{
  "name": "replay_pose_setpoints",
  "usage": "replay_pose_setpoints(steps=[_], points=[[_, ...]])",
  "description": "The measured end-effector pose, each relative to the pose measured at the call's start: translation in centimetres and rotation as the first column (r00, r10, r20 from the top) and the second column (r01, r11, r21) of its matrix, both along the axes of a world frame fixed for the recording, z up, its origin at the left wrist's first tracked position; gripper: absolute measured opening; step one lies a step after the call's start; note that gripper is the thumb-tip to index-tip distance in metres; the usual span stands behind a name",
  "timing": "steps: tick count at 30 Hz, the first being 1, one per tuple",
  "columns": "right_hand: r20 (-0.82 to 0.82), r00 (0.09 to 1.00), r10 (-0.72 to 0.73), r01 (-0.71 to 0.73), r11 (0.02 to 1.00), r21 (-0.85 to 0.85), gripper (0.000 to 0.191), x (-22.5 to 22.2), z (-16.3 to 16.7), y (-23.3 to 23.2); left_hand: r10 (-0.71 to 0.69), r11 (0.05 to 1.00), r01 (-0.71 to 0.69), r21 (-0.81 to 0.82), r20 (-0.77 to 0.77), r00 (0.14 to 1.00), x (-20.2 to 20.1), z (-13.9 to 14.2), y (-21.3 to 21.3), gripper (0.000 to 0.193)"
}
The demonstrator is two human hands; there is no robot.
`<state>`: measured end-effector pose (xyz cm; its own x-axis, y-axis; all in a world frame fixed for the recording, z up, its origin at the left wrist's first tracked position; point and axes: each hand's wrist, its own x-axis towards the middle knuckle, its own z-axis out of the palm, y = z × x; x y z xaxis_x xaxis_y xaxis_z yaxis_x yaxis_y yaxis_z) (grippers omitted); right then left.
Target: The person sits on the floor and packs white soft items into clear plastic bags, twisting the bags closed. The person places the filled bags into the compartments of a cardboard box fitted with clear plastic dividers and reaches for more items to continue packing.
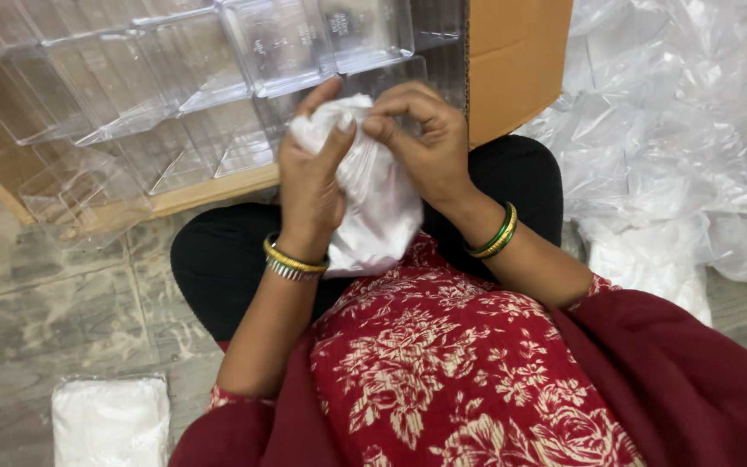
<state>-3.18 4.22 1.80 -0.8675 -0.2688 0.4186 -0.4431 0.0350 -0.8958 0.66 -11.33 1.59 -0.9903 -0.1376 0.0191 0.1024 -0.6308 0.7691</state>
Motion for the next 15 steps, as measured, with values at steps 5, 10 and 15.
replay_pose_setpoints(steps=[5, 10, 15], points=[[-0.604, 0.714, -0.355, 0.511, 0.854, 0.101, 0.065, -0.7, -1.4, 4.8, 0.091, 0.982, -0.089, -0.166, 0.008, 0.996, 1.4, -0.5, -2.1, 0.026], [-0.566, 0.509, -0.649, 0.845, 0.501, 0.185, 0.072, -2.2, -3.7, 13.9, 0.147, 0.940, -0.141, -0.309, -0.004, 0.989, 1.1, -0.1, -1.1, 0.011], [-0.460, 0.528, -0.714, 0.846, 0.488, 0.214, 0.064, -1.9, -8.8, 18.4, -0.097, 0.536, -0.186, -0.824, -0.279, 0.955, -2.1, 2.1, 2.8, 0.018]])
